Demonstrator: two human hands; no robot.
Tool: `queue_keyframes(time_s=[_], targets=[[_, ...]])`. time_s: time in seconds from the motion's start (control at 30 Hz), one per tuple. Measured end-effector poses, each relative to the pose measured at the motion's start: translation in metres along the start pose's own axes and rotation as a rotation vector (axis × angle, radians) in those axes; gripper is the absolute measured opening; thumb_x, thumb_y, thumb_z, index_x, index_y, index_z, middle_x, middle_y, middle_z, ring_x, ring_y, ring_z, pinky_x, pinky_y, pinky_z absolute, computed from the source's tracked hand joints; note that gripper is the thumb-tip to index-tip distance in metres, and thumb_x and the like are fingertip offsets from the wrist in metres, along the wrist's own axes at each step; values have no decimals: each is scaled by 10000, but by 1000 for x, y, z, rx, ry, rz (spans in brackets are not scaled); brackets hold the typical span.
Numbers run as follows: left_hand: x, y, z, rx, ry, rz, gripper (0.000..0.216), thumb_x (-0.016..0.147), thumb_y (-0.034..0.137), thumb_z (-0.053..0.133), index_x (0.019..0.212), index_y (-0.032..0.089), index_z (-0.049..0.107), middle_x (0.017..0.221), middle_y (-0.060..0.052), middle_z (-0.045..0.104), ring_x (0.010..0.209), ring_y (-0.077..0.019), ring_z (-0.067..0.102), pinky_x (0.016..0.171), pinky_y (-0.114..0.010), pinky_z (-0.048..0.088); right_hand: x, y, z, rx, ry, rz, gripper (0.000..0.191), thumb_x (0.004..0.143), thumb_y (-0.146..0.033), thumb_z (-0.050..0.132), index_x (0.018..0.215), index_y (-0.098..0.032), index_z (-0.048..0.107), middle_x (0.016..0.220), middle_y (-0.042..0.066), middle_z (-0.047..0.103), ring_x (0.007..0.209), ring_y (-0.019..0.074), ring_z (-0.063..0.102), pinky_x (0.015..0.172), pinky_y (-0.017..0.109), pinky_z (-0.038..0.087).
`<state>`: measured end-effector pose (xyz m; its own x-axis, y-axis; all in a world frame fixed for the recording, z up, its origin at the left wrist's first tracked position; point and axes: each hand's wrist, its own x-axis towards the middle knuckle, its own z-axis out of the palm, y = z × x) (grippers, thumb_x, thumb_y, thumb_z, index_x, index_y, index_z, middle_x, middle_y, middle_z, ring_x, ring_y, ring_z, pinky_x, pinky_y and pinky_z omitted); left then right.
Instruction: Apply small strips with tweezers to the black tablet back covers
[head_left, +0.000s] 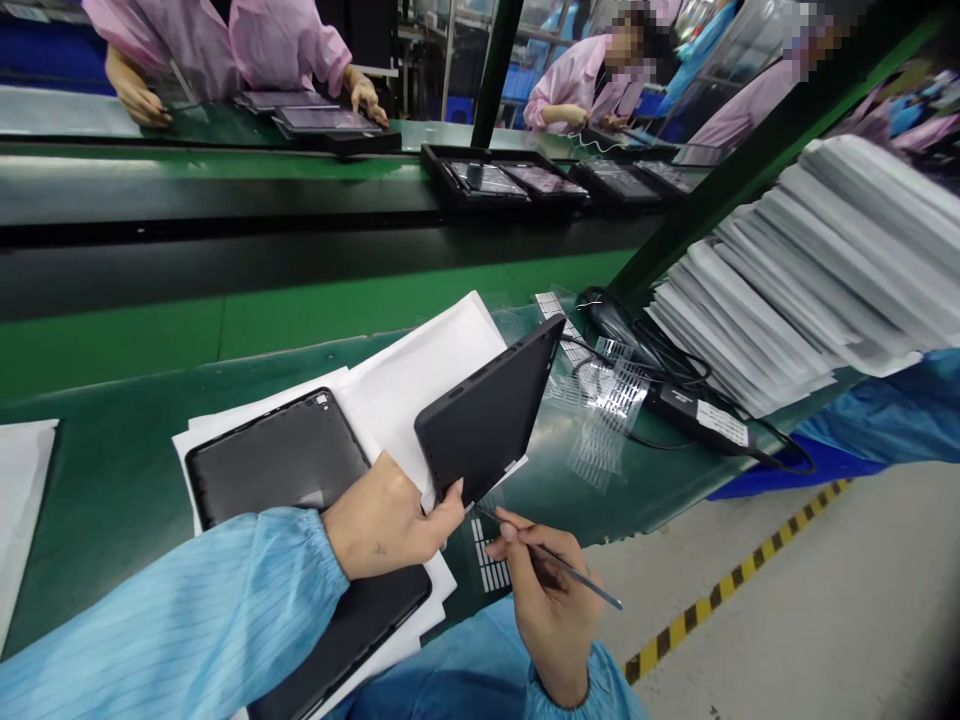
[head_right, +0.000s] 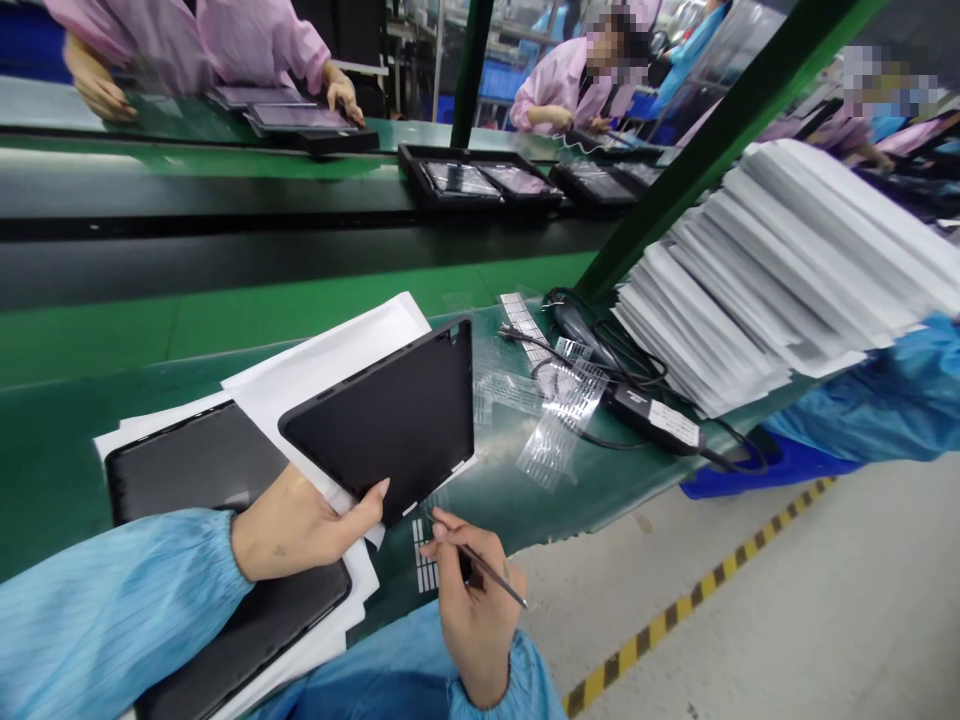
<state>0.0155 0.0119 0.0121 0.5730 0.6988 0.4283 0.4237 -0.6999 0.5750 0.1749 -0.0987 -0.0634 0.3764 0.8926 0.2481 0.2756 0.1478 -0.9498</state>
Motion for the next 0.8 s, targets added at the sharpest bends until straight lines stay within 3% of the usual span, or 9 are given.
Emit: queue_keyframes(time_s=[0.17,0.3,0.63,0.7,0.8], targets=[[-1,-1,1,-53,-1,-29,402,779,135,515,1178,171,551,946,-47,698,966,-231,639,969,-390,469,1,2,0,2,8,4,104,827,-111,603,854,-205,567,797,39,718,748,214,711,717,373,601],[-1,-2,0,-68,-8,-46,373,782,139,516,1150,175,566,935,-40,697,978,-224,633,993,-393,451,1,1,0,-29,-17,-3,69,832,-133,599,817,-196,574,909,59,714,657,172,697,670,329,594],[0,1,-2,-46,-62,-106,373,790,166,511,1158,151,570,940,-47,702,1003,-223,624,997,-392,447,5,-3,-6,-127,-164,-172,141,827,-112,568,749,-221,612,873,34,722,847,198,697,745,316,567],[3,0,-5,-46,-57,-154,354,788,183,525,1134,144,587,910,-45,706,990,-228,628,988,-404,455,5,-2,-7,-61,-110,-133,119,828,-126,578,758,-220,594,803,27,719,844,210,699,748,333,562],[10,0,-20,-126,-9,-298,273,784,210,550,1036,147,634,874,-42,707,914,-234,652,885,-401,528,6,1,-9,150,106,-24,93,832,-149,592,819,-217,531,573,-31,643,812,227,702,770,385,545]])
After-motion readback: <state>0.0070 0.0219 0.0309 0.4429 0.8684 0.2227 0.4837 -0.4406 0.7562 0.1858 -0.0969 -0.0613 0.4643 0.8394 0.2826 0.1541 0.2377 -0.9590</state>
